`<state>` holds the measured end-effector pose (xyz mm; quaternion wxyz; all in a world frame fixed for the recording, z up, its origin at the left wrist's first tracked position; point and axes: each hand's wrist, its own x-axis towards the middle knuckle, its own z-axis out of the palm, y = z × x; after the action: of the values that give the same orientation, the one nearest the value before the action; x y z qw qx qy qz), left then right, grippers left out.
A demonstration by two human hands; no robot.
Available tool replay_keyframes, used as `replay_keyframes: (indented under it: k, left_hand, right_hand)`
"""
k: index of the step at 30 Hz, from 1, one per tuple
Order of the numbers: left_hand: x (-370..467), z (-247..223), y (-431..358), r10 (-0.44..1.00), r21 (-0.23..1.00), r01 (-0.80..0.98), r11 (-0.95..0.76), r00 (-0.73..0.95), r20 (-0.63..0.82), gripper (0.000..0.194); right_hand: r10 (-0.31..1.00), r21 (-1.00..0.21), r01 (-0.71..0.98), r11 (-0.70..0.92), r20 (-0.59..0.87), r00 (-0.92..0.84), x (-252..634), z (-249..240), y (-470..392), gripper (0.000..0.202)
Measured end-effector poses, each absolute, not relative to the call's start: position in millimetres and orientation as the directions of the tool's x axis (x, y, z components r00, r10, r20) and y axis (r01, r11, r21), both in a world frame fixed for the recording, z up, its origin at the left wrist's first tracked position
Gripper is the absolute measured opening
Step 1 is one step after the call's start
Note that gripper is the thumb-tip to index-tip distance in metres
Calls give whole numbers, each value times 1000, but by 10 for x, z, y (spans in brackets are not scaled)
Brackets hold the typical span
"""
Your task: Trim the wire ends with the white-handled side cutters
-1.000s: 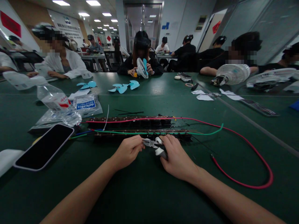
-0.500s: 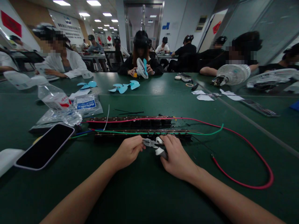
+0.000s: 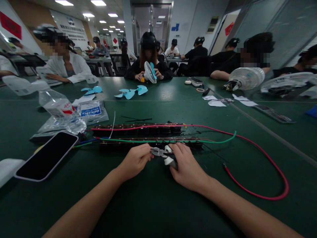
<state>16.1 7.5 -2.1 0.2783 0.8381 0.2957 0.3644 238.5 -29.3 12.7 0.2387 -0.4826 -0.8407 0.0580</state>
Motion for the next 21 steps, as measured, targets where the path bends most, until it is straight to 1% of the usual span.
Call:
replay_keyframes:
  k: [9,21]
  left_hand:
    - [166,-28,82,701,679,302,-669,562,440,23]
    - [169,-28,73,708,695,297,-654,563,426,23]
  right_hand:
    - [838,-320,785,530,342,-426,2383,117,-294,57]
    - [845,-329,789,519,334,-416,2373,146,-299,49]
